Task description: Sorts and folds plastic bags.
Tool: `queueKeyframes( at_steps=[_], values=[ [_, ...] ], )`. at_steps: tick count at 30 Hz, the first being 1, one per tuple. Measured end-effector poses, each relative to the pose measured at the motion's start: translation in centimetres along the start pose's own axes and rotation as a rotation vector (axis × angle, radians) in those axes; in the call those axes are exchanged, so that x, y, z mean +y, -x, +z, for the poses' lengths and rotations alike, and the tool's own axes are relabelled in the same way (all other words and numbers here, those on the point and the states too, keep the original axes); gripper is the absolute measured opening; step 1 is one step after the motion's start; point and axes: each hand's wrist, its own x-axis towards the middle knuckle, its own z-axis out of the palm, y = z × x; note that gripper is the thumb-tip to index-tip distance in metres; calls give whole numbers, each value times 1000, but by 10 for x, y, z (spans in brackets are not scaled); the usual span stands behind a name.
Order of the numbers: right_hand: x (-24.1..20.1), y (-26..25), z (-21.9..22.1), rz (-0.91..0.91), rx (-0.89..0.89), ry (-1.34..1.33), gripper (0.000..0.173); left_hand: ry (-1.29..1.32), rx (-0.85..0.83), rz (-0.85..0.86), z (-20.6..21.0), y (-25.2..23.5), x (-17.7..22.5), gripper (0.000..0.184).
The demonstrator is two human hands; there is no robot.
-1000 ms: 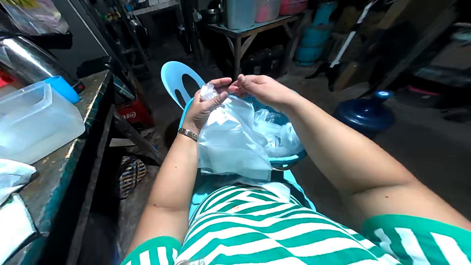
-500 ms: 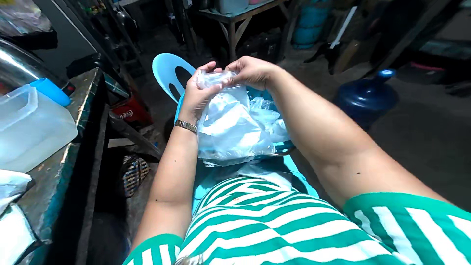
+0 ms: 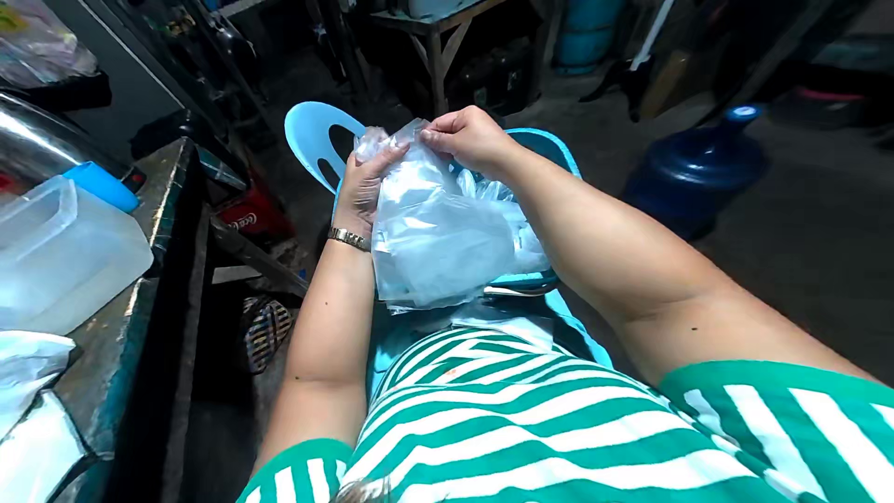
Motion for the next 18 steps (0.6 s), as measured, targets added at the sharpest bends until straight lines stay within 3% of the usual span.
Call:
queueKeyframes(
  at_steps=[4,9,12,15,18],
  values=[
    [1,-2,-2,-53,54,-113,15,-270,38,-52,1,-1,1,17],
    [-1,0,-1,52,29,-134,16,-62,-6,-1,1,-1,-1,12],
    [-7,1,-1,111,94,-386,14,17,-56,-11,1,6,2,13],
    [-6,-1,-7,199,191,-779,17,-177,-165,-91,-5,6,5,16],
    [-9,3,-7,289,119,-848,28,-120,-167,-208,-1,3,3,13]
  ],
)
